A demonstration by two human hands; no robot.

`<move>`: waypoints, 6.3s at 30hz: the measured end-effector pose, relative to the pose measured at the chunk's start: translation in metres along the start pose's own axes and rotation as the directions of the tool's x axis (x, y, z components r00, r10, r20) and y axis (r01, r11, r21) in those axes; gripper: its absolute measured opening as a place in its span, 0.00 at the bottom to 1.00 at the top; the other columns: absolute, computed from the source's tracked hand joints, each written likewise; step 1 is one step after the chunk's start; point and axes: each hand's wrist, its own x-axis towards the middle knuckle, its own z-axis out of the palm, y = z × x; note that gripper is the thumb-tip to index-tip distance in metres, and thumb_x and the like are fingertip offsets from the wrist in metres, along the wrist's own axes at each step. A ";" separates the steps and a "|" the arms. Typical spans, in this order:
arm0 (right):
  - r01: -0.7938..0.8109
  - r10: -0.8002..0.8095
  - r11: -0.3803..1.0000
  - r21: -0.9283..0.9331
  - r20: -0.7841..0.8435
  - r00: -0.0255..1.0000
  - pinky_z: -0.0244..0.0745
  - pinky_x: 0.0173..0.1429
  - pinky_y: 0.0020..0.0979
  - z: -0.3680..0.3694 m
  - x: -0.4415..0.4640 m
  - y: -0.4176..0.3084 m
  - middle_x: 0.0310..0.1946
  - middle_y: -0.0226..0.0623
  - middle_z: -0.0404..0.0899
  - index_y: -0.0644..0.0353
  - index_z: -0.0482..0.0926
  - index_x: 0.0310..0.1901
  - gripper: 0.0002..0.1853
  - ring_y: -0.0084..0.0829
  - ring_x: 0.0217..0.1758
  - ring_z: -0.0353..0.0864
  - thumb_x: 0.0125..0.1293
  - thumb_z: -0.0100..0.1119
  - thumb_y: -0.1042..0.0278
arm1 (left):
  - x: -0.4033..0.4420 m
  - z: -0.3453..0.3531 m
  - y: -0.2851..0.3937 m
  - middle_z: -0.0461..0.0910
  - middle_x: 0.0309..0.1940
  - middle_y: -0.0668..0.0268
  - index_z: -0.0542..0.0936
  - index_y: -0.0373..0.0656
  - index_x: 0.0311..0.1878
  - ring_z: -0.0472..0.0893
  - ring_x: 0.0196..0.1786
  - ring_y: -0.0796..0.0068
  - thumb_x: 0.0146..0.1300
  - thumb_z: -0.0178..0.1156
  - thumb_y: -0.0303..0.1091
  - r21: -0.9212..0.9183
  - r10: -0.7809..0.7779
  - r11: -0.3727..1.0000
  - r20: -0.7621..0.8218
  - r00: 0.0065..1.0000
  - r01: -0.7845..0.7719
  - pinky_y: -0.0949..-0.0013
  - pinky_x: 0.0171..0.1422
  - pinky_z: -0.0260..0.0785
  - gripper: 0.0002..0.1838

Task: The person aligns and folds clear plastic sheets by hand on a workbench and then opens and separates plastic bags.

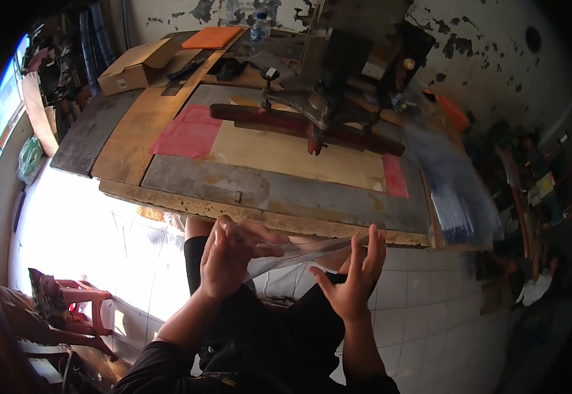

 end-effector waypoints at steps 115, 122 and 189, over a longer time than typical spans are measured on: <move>-0.308 0.303 0.951 0.012 -0.219 0.927 0.76 0.66 0.43 -0.061 -0.052 0.083 0.55 0.43 0.81 0.66 0.80 0.53 0.09 0.42 0.61 0.80 0.79 0.52 0.80 | 0.001 0.007 -0.002 0.85 0.36 0.63 0.79 0.41 0.45 0.86 0.61 0.57 0.86 0.50 0.43 0.054 -0.328 0.944 0.052 0.943 0.325 0.50 0.76 0.65 0.16; -0.229 0.288 0.929 0.289 -0.180 0.941 0.69 0.75 0.50 -0.063 -0.019 0.022 0.65 0.50 0.78 0.70 0.79 0.58 0.22 0.48 0.72 0.75 0.83 0.47 0.57 | 0.004 0.025 0.018 0.91 0.35 0.56 0.83 0.40 0.47 0.84 0.67 0.46 0.83 0.55 0.36 0.213 -0.470 0.861 -0.017 0.883 0.462 0.38 0.87 0.48 0.12; -0.333 0.025 0.653 0.680 0.420 0.907 0.83 0.61 0.37 0.007 -0.014 -0.012 0.60 0.41 0.87 0.57 0.80 0.69 0.27 0.38 0.59 0.88 0.70 0.73 0.68 | 0.005 0.024 -0.007 0.90 0.47 0.54 0.88 0.40 0.57 0.90 0.52 0.56 0.74 0.62 0.26 0.870 -0.464 0.473 0.115 0.878 0.136 0.59 0.59 0.80 0.12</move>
